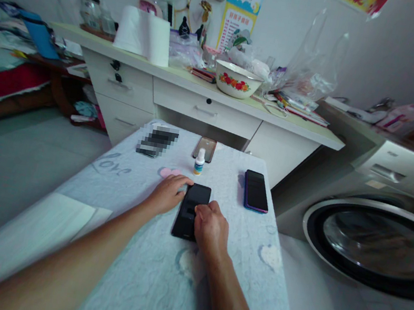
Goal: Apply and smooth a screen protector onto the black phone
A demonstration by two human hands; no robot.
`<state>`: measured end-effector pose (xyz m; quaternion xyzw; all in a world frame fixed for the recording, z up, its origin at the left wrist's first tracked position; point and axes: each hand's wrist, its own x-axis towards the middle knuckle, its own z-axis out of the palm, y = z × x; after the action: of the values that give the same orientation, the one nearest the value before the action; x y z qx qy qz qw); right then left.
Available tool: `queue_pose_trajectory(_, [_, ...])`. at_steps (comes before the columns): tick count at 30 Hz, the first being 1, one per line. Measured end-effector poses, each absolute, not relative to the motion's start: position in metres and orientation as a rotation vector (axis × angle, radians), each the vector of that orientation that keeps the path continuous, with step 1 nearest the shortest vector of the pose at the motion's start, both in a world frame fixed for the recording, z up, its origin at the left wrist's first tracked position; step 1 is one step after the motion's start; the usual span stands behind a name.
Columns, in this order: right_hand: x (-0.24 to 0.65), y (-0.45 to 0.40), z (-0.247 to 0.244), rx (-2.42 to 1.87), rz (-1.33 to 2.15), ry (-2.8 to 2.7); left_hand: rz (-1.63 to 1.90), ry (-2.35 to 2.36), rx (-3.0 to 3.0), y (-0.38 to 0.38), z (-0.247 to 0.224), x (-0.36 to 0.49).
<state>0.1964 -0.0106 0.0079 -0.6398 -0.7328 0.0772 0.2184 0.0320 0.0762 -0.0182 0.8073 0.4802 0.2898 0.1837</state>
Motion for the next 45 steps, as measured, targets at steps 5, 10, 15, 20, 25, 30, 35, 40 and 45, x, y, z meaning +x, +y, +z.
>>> queue_pose_trajectory(5, [0.1973,-0.0101,0.0053,-1.761,0.212,-2.031,0.826,1.362,2.291,0.0770,-0.0197,0.0321])
queue_pose_trajectory(10, [0.1967,-0.0103,0.0064,-1.748,0.220,-2.024,0.828,1.364,2.298,0.0774,-0.0205,0.0321])
queue_pose_trajectory(15, [0.1968,-0.0103,0.0062,-1.737,0.226,-2.019,0.834,1.357,2.308,0.0775,-0.0210,0.0321])
queue_pose_trajectory(20, [0.1977,-0.0097,0.0039,-1.734,0.213,-2.019,0.836,1.350,2.310,0.0771,-0.0199,0.0324])
queue_pose_trajectory(25, [0.1977,-0.0098,0.0048,-1.744,0.218,-2.024,0.838,1.353,2.313,0.0771,-0.0207,0.0322])
queue_pose_trajectory(30, [0.1975,-0.0095,0.0045,-1.749,0.205,-2.026,0.839,1.347,2.304,0.0780,-0.0220,0.0319])
queue_pose_trajectory(35, [0.1983,-0.0090,0.0027,-1.736,0.201,-2.023,0.824,1.361,2.301,0.0768,-0.0200,0.0316])
queue_pose_trajectory(40, [0.1982,-0.0093,0.0036,-1.730,0.214,-2.025,0.830,1.358,2.299,0.0769,-0.0210,0.0314])
queue_pose_trajectory(45, [0.1975,-0.0092,0.0043,-1.748,0.225,-2.012,0.828,1.352,2.298,0.0783,-0.0231,0.0314])
